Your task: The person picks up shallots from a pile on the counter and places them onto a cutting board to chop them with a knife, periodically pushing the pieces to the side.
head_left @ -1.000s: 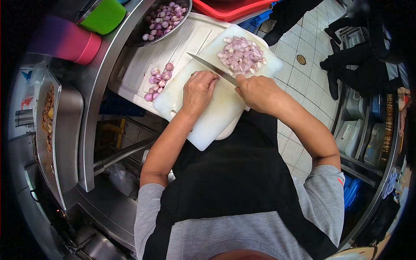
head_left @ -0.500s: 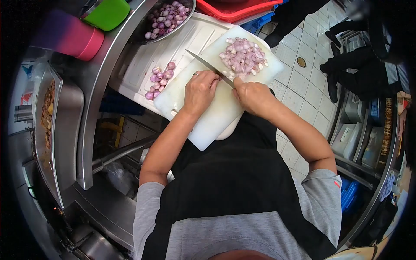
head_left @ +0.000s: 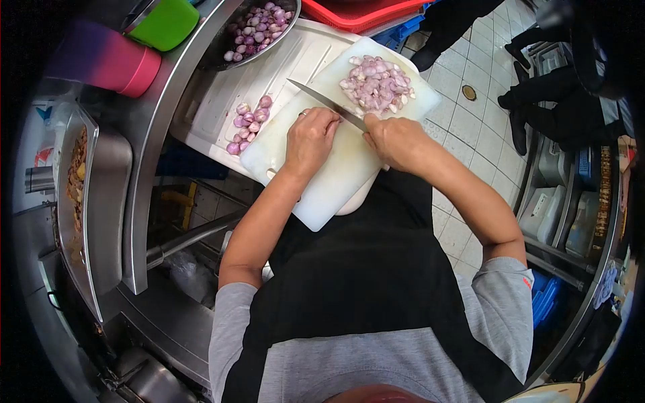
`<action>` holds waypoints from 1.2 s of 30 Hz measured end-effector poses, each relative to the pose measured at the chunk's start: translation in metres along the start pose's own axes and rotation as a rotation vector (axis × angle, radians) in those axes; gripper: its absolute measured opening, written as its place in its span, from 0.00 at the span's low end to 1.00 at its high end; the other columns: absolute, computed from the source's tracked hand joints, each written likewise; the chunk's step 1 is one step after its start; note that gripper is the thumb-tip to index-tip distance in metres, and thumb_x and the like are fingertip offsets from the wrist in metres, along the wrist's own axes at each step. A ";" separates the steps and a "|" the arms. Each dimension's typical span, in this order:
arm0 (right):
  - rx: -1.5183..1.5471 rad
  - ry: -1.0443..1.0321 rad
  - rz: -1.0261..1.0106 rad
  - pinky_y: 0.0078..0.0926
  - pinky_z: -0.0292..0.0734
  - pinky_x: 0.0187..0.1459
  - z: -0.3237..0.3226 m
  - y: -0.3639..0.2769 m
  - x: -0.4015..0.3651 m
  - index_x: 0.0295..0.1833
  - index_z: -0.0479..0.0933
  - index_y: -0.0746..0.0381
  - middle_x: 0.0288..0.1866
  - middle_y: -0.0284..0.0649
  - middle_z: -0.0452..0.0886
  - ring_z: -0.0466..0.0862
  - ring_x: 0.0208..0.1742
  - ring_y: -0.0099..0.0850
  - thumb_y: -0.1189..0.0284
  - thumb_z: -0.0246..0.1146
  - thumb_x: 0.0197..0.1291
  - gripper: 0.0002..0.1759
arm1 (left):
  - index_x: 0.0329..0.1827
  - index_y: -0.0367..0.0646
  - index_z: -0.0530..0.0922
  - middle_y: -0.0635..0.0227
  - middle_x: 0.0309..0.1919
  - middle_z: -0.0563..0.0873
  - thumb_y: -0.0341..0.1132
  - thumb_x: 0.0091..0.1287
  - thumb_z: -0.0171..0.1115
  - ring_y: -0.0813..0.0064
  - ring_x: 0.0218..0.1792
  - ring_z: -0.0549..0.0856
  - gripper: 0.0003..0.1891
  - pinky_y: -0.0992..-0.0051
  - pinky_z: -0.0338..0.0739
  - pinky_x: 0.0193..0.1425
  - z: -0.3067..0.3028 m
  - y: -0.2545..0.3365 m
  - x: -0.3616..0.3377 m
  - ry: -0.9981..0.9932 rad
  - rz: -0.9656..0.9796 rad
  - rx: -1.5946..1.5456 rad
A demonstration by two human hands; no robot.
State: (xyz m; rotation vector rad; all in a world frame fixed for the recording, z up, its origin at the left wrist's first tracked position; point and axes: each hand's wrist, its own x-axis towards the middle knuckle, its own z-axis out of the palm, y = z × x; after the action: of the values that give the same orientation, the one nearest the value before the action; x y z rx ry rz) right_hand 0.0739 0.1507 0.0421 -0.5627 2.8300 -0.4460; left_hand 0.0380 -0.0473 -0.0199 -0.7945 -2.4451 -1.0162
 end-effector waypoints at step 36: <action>-0.029 0.060 0.021 0.51 0.81 0.33 0.016 -0.002 -0.007 0.45 0.70 0.69 0.26 0.55 0.84 0.86 0.31 0.54 0.64 0.55 0.71 0.15 | 0.36 0.40 0.84 0.64 0.35 0.88 0.25 0.59 0.68 0.60 0.39 0.87 0.03 0.64 0.81 0.46 -0.010 -0.006 0.006 -0.090 0.037 -0.005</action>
State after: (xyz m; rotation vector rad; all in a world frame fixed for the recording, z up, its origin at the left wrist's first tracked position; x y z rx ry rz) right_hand 0.0850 0.1473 0.0286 -0.5331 2.9011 -0.4261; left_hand 0.0309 -0.0558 -0.0127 -0.9016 -2.4943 -0.9938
